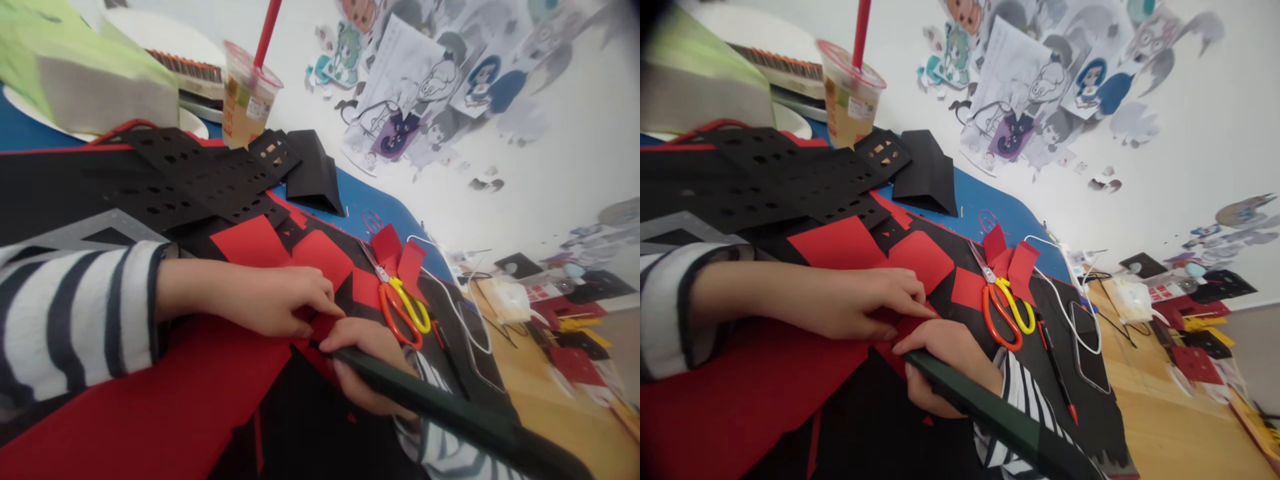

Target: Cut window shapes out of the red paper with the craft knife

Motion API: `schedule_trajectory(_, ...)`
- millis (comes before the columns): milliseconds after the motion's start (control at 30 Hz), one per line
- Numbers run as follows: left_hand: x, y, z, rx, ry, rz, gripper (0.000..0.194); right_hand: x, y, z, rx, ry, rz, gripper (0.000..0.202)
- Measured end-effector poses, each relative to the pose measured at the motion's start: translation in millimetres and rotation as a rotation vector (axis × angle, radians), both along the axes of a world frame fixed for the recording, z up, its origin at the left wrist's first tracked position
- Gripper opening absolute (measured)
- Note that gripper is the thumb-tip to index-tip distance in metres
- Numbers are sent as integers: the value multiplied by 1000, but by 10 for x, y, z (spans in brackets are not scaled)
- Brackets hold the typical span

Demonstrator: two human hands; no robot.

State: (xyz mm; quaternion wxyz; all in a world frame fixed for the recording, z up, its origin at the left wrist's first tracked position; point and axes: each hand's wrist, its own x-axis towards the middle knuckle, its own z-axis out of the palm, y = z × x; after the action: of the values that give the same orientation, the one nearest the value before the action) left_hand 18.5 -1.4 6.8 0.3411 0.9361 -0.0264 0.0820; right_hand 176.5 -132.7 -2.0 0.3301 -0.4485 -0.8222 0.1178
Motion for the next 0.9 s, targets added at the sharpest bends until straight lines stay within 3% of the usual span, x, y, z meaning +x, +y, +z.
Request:
schedule_trajectory(133, -25, 19, 30, -71, 29, -18, 44, 17, -6, -12, -58, 64, -9, 21)
schedule_trajectory(233, -57, 30, 78, -115, 100, -16, 53, 97, 28, -34, -175, 482, -130, 9)
schedule_trajectory(300, -77, 28, 101, -139, 135, 11, 63, 146, 84, -50, -121, 774, -210, 12)
schedule_trajectory(333, -84, 24, 104, -143, 157, 32, 68, 160, 117, -53, -104, 822, -251, 14)
schedule_trajectory(433, -85, 11, 72, -184, 180, 103, 67, 153, 196, -35, -95, 690, -300, 18)
schedule_trajectory(500, -76, 7, 34, -219, 161, 106, 50, 131, 213, -10, -73, 530, -249, 18)
schedule_trajectory(600, -74, 3, 9, -245, 169, 147, 49, 123, 197, 9, -27, 409, -182, 20)
schedule_trajectory(767, -105, -41, 61, -227, 182, 216, 45, 142, 209, 32, 28, 611, -261, 20)
schedule_trajectory(900, -88, -64, 24, -268, 118, 339, 35, 79, 158, 334, 42, 896, -186, 25)
